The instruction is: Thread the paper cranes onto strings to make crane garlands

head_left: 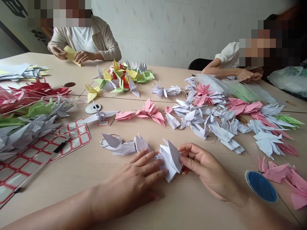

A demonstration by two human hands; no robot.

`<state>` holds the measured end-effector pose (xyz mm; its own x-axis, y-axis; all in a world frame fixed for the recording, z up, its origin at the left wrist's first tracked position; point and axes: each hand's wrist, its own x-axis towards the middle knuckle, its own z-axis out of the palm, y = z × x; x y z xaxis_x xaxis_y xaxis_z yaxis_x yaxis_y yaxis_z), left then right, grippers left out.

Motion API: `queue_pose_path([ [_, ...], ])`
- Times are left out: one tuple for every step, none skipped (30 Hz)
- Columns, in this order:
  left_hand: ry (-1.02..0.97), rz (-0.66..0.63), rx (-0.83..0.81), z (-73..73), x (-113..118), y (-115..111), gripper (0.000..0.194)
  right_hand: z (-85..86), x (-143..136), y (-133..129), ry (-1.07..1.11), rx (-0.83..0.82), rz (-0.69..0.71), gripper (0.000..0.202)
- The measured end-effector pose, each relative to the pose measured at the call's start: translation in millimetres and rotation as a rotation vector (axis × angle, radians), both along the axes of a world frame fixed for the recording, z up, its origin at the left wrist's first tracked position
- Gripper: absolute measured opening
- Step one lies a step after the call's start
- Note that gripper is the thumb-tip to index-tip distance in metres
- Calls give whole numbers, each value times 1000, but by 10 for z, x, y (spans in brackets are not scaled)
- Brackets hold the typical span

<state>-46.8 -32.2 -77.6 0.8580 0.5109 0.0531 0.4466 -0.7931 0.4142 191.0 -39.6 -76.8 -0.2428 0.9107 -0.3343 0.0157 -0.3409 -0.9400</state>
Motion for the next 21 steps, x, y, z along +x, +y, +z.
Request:
queue_pose_path([
  [4, 5, 24, -15, -6, -5, 50, -11, 3, 9, -35, 11, -10, 22],
  [9, 6, 46, -28, -12, -10, 50, -24, 8, 19, -83, 32, -23, 22],
  [14, 6, 66, -38, -18, -13, 50, -41, 14, 30, -140, 62, -37, 22],
  [19, 6, 84, -45, -23, -14, 51, -62, 22, 40, -205, 102, -50, 22],
  [23, 9, 100, -50, -26, -14, 51, -87, 33, 51, -274, 148, -60, 21],
  [25, 15, 114, -53, -29, -13, 52, -115, 46, 61, -345, 202, -67, 20],
  [25, 20, 127, -54, -30, -11, 52, -144, 61, 71, -417, 257, -67, 18],
  [22, 24, 138, -55, -31, -9, 52, -170, 77, 79, -494, 312, -67, 16],
  [20, 26, 149, -55, -31, -7, 52, -193, 94, 87, -576, 362, -71, 15],
  [19, 27, 159, -55, -29, -5, 52, -211, 109, 95, -660, 402, -75, 13],
  [20, 27, 168, -55, -26, -3, 51, -221, 123, 103, -741, 433, -71, 12],
  [22, 27, 176, -55, -23, -2, 51, -223, 133, 112, -821, 451, -57, 10],
  [23, 28, 181, -57, -20, -2, 51, -219, 139, 121, -898, 462, -35, 9],
  [23, 29, 184, -58, -17, -2, 51, -209, 141, 130, -970, 467, -4, 9],
  [23, 30, 186, -61, -15, -3, 51, -195, 140, 139, -1034, 469, 30, 10],
  [21, 31, 188, -64, -13, -5, 52, -181, 137, 147, -1092, 473, 58, 11],
  [18, 32, 190, -68, -13, -6, 52, -166, 134, 152, -1140, 479, 78, 11],
  [17, 33, 192, -72, -14, -7, 52, -154, 130, 154, -1175, 493, 87, 12],
  [17, 32, 194, -76, -16, -8, 52, -144, 128, 152, -1194, 519, 85, 12],
  [17, 30, 195, -79, -18, -8, 52, -136, 125, 145, -1197, 565, 65, 11],
  [17, 25, 196, -81, -20, -8, 52, -129, 121, 133, -1183, 635, 37, 9],
])
